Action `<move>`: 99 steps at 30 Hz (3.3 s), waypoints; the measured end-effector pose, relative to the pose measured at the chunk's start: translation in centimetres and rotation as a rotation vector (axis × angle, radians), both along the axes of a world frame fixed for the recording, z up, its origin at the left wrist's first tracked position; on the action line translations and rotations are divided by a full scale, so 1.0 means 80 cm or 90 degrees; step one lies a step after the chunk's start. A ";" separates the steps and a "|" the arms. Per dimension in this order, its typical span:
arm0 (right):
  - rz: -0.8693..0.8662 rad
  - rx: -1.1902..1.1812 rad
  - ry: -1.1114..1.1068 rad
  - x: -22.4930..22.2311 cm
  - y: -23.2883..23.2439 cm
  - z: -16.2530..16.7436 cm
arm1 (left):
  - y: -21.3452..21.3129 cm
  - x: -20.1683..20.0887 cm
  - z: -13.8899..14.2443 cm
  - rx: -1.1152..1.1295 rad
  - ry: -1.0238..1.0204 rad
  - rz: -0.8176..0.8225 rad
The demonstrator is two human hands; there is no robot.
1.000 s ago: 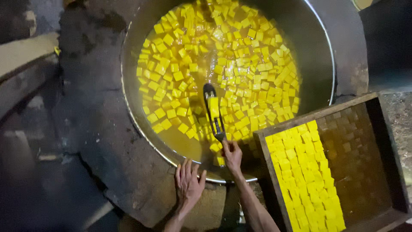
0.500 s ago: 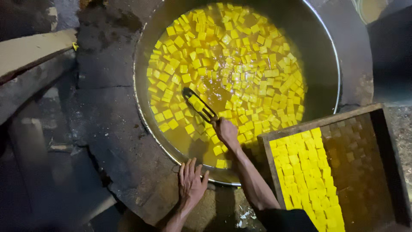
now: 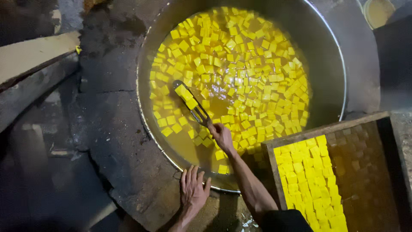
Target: The person uses a slotted spoon to scoop yellow food cubes from a large pot of hot liquid and places them into a wooden tray. The person repeatedly scoops and arranges the cubes in rows within the tray.
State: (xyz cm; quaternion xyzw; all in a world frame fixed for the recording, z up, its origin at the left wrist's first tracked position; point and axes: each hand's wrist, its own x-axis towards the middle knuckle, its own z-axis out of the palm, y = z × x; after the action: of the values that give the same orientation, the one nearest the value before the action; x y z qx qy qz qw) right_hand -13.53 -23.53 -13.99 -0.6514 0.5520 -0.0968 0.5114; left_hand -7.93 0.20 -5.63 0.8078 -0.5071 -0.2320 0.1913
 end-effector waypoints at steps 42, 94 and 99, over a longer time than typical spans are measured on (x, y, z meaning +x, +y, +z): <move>-0.366 -0.189 0.002 -0.412 0.133 0.227 | 0.034 -0.016 -0.051 -0.120 -0.295 -0.014; -0.231 -0.434 0.286 -0.662 0.126 0.181 | 0.085 -0.146 0.017 -0.239 -0.015 0.063; -0.375 -0.562 0.195 -0.621 0.121 0.194 | 0.074 -0.109 0.014 -0.211 -0.083 0.087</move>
State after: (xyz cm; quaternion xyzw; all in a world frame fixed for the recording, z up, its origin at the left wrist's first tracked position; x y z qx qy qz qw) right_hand -63.24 -13.88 1.49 -0.6290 0.6857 -0.3622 0.0549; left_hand -16.63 6.15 -4.48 0.8111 -0.4935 -0.0784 0.3039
